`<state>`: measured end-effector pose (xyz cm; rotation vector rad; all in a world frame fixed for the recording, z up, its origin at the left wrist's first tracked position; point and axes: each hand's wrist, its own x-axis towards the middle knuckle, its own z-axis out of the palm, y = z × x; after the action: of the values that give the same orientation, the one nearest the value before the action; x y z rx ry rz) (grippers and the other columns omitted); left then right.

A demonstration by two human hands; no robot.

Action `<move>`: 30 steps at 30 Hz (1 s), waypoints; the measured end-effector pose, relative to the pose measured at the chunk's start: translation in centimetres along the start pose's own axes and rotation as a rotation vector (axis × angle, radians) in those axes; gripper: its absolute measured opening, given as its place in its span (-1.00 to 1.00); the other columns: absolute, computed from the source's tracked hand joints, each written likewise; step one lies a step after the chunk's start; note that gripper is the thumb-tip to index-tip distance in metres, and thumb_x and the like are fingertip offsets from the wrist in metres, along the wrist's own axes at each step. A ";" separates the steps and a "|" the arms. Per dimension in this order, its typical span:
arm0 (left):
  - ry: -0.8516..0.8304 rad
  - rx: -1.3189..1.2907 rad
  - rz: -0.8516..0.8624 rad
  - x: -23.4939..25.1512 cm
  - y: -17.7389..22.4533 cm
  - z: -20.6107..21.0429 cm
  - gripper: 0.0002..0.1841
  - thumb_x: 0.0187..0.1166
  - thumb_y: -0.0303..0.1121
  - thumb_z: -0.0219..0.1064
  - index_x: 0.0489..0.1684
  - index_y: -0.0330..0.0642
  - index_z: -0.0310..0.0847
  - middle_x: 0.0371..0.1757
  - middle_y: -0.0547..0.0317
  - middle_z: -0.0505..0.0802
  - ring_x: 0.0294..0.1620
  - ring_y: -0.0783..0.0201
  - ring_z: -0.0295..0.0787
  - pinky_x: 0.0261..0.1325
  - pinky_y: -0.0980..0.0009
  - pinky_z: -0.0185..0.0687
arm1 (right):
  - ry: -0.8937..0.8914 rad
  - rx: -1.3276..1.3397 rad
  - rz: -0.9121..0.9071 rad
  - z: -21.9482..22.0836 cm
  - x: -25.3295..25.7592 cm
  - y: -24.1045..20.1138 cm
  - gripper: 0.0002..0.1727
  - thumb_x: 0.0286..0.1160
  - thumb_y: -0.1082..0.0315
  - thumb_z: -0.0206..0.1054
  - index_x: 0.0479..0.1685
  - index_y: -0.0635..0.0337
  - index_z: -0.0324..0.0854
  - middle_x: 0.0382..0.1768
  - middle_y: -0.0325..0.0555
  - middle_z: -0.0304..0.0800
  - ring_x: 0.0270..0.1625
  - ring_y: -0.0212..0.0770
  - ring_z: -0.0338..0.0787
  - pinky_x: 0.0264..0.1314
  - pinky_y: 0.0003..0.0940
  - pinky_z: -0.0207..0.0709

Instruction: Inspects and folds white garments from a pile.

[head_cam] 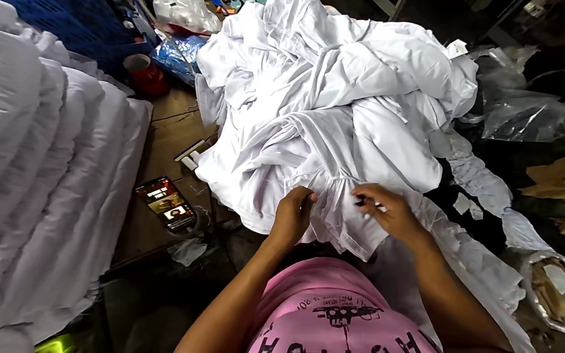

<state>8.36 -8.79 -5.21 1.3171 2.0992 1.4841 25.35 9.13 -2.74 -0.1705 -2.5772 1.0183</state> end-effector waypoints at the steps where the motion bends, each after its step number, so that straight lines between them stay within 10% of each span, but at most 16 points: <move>1: 0.014 0.031 0.014 0.2 0.1 0.4 -0.76 0.67 -0.45 0.21 -0.20 -0.47 0.76 -0.29 -0.12 0.83 -0.25 0.15 0.80 -0.03 0.26 0.72 | -0.104 -0.018 -0.041 0.6 0.3 -0.6 -0.61 0.69 0.23 0.24 0.19 0.40 0.74 0.22 0.14 0.83 0.17 -0.15 0.84 0.26 -0.33 0.69; 4: 0.012 0.105 0.046 0.7 0.2 1.7 -0.71 0.62 -0.31 0.34 -0.04 -0.45 0.73 -0.16 -0.19 0.83 -0.12 -0.02 0.83 0.01 0.13 0.75 | -0.231 -0.216 -0.160 2.1 0.6 -0.4 -0.66 0.66 0.25 0.27 0.09 0.35 0.77 0.04 0.16 0.87 0.14 0.09 0.88 0.27 -0.07 0.70; 12: 0.011 0.238 0.225 1.8 1.0 4.7 -0.60 0.51 -0.27 0.47 0.10 -0.47 0.72 0.03 -0.32 0.82 0.02 -0.21 0.85 0.06 -0.02 0.77 | 0.074 -0.158 0.071 -2.7 -1.6 1.4 -0.61 0.66 0.21 0.25 0.06 0.44 0.75 -0.07 0.17 0.85 -0.06 -0.17 0.83 0.06 -0.39 0.69; 17: 0.059 0.206 0.194 2.1 -0.6 4.9 -0.83 0.59 -0.49 0.32 -0.23 -0.39 0.83 -0.25 -0.15 0.86 -0.18 -0.05 0.88 -0.02 0.09 0.81 | 0.085 -0.397 0.048 -1.9 -0.8 1.4 -0.63 0.67 0.22 0.25 0.06 0.39 0.76 -0.03 0.23 0.86 0.02 0.13 0.88 0.15 -0.04 0.74; 30: 0.118 0.151 0.149 0.4 1.5 3.8 -0.82 0.51 -0.43 0.36 -0.22 -0.42 0.77 -0.28 -0.15 0.83 -0.28 0.02 0.83 -0.13 0.23 0.77 | 0.139 -0.456 0.074 1.5 3.1 0.7 -0.76 0.61 0.41 0.31 0.01 0.42 0.77 -0.26 0.23 0.81 -0.18 0.20 0.86 -0.05 0.06 0.75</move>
<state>11.41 -6.02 -5.50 1.5039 2.2714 1.5210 21.87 9.46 -3.36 -0.4382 -2.6464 0.4072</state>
